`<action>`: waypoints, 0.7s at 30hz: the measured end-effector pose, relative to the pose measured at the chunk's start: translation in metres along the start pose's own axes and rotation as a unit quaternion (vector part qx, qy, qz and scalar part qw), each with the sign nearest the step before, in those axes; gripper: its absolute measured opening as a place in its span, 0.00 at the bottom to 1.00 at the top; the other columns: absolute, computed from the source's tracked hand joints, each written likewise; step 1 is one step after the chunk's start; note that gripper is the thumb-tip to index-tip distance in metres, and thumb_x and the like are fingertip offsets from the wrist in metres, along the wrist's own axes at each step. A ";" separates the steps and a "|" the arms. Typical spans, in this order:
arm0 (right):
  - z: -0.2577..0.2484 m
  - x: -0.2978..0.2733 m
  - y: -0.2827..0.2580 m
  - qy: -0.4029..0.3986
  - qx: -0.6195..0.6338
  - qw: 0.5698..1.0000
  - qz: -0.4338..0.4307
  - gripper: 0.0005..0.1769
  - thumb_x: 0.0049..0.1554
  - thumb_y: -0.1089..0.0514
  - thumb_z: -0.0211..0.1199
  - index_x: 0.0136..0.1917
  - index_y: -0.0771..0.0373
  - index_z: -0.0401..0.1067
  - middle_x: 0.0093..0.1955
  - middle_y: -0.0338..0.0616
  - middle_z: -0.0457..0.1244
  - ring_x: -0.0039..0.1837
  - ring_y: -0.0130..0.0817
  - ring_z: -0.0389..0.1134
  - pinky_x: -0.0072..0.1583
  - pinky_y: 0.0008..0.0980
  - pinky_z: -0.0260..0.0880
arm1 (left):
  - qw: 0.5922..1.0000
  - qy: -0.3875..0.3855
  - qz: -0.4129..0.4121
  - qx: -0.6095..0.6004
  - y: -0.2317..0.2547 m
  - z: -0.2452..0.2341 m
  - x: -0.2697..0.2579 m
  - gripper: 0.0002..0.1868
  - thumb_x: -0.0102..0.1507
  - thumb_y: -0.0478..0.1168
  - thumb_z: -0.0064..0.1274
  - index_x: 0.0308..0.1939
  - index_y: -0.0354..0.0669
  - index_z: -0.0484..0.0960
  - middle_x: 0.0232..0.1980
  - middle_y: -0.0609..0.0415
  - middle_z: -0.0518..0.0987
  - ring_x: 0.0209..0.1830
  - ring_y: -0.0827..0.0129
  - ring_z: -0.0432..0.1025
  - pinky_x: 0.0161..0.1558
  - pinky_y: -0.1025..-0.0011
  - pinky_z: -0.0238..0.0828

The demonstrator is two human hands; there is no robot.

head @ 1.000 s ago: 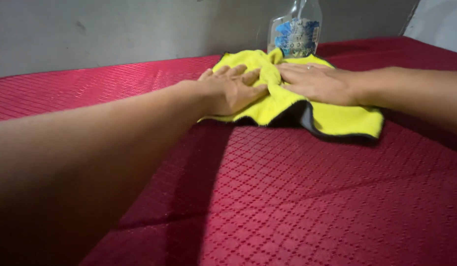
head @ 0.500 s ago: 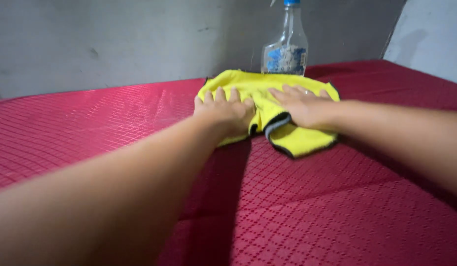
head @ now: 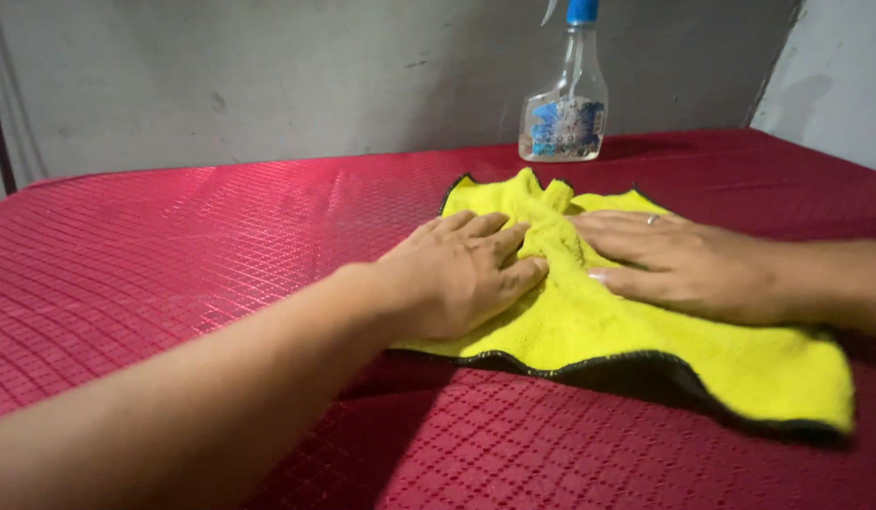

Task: The person is wiping down a red patterned tablecloth on a table using a microfiber cloth.

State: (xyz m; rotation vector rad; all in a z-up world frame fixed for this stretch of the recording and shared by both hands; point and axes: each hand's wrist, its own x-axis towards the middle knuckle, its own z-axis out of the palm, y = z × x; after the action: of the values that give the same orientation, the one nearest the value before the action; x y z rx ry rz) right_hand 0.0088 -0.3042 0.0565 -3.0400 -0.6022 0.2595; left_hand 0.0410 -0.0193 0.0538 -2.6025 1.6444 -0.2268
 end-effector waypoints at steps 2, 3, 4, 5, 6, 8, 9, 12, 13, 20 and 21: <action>-0.003 0.006 0.004 -0.013 0.002 1.000 -0.019 0.48 0.58 0.29 0.34 0.86 0.49 0.36 0.90 0.37 0.34 0.86 0.32 0.29 0.79 0.42 0.28 | 0.999 -0.028 -0.031 -0.031 -0.002 -0.002 0.008 0.33 0.72 0.62 0.22 0.75 0.55 0.63 0.81 0.41 0.52 0.80 0.40 0.46 0.75 0.45 0.41; -0.004 0.010 0.007 -0.023 0.001 0.999 -0.038 0.50 0.57 0.28 0.31 0.87 0.48 0.34 0.90 0.37 0.32 0.86 0.33 0.26 0.79 0.43 0.26 | 0.995 -0.055 -0.063 -0.060 -0.004 -0.002 0.013 0.34 0.72 0.64 0.20 0.79 0.58 0.58 0.83 0.44 0.47 0.82 0.41 0.40 0.74 0.41 0.35; -0.004 0.016 0.010 -0.027 0.004 0.999 -0.039 0.50 0.57 0.28 0.31 0.87 0.48 0.34 0.90 0.37 0.32 0.86 0.33 0.26 0.79 0.43 0.26 | 0.994 -0.058 -0.063 -0.064 -0.007 -0.004 0.016 0.34 0.72 0.64 0.20 0.79 0.58 0.58 0.83 0.44 0.47 0.82 0.41 0.40 0.74 0.41 0.35; -0.003 0.022 0.013 -0.026 0.005 0.999 -0.039 0.51 0.57 0.27 0.29 0.86 0.50 0.33 0.90 0.38 0.30 0.86 0.33 0.25 0.79 0.43 0.24 | 0.992 -0.075 -0.076 -0.063 -0.009 -0.005 0.019 0.35 0.70 0.63 0.19 0.78 0.59 0.57 0.83 0.46 0.44 0.82 0.42 0.38 0.74 0.40 0.33; 0.002 0.027 0.017 -0.022 0.004 0.999 -0.038 0.52 0.57 0.26 0.27 0.86 0.51 0.31 0.90 0.39 0.27 0.86 0.33 0.24 0.79 0.44 0.23 | 0.991 -0.088 -0.087 -0.058 -0.011 -0.002 0.022 0.35 0.69 0.63 0.17 0.77 0.60 0.55 0.82 0.48 0.42 0.82 0.44 0.36 0.74 0.39 0.31; 0.008 0.048 0.029 -0.006 0.003 0.998 -0.061 0.50 0.58 0.27 0.28 0.86 0.53 0.33 0.90 0.42 0.29 0.86 0.34 0.25 0.79 0.44 0.25 | 0.990 -0.099 -0.096 -0.040 -0.017 0.002 0.033 0.34 0.69 0.63 0.17 0.76 0.61 0.56 0.83 0.48 0.42 0.82 0.42 0.37 0.74 0.37 0.32; 0.011 0.058 0.037 0.010 0.003 0.996 -0.085 0.49 0.59 0.28 0.28 0.85 0.55 0.35 0.89 0.44 0.30 0.86 0.35 0.26 0.79 0.45 0.27 | 0.988 -0.111 -0.106 -0.022 -0.020 0.003 0.039 0.33 0.69 0.62 0.18 0.75 0.61 0.57 0.84 0.48 0.42 0.81 0.40 0.38 0.75 0.36 0.34; 0.040 0.099 0.085 0.054 -0.004 0.992 -0.110 0.45 0.64 0.32 0.29 0.83 0.61 0.34 0.87 0.48 0.32 0.87 0.38 0.28 0.79 0.47 0.31 | 0.987 -0.101 -0.121 0.015 -0.032 0.024 0.050 0.31 0.68 0.60 0.22 0.75 0.66 0.58 0.84 0.52 0.43 0.81 0.40 0.42 0.73 0.33 0.40; 0.046 0.114 0.104 0.050 0.000 0.993 -0.108 0.45 0.64 0.32 0.29 0.83 0.61 0.34 0.87 0.48 0.32 0.87 0.38 0.28 0.79 0.47 0.31 | 0.987 -0.105 -0.118 0.011 -0.041 0.029 0.059 0.31 0.68 0.60 0.22 0.75 0.66 0.58 0.84 0.52 0.43 0.81 0.40 0.42 0.73 0.33 0.40; 0.055 0.181 0.132 0.105 -0.024 0.992 -0.058 0.38 0.64 0.40 0.35 0.83 0.53 0.43 0.87 0.38 0.37 0.86 0.37 0.36 0.79 0.48 0.39 | 0.967 -0.072 -0.239 -0.047 -0.077 0.054 0.094 0.27 0.71 0.59 0.27 0.75 0.67 0.60 0.83 0.50 0.47 0.81 0.39 0.42 0.73 0.31 0.38; 0.058 0.191 0.140 0.122 -0.057 0.988 -0.073 0.37 0.63 0.41 0.37 0.82 0.54 0.45 0.87 0.39 0.37 0.86 0.39 0.37 0.78 0.48 0.42 | 0.961 -0.066 -0.263 -0.048 -0.077 0.053 0.096 0.26 0.70 0.57 0.30 0.73 0.71 0.62 0.84 0.53 0.46 0.82 0.39 0.41 0.74 0.32 0.37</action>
State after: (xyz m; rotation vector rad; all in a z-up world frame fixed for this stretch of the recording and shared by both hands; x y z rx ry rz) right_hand 0.2259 -0.3606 -0.0398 -3.0443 -0.8396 -0.1560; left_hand 0.1585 -0.0739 0.0199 -3.0012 0.9152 0.0097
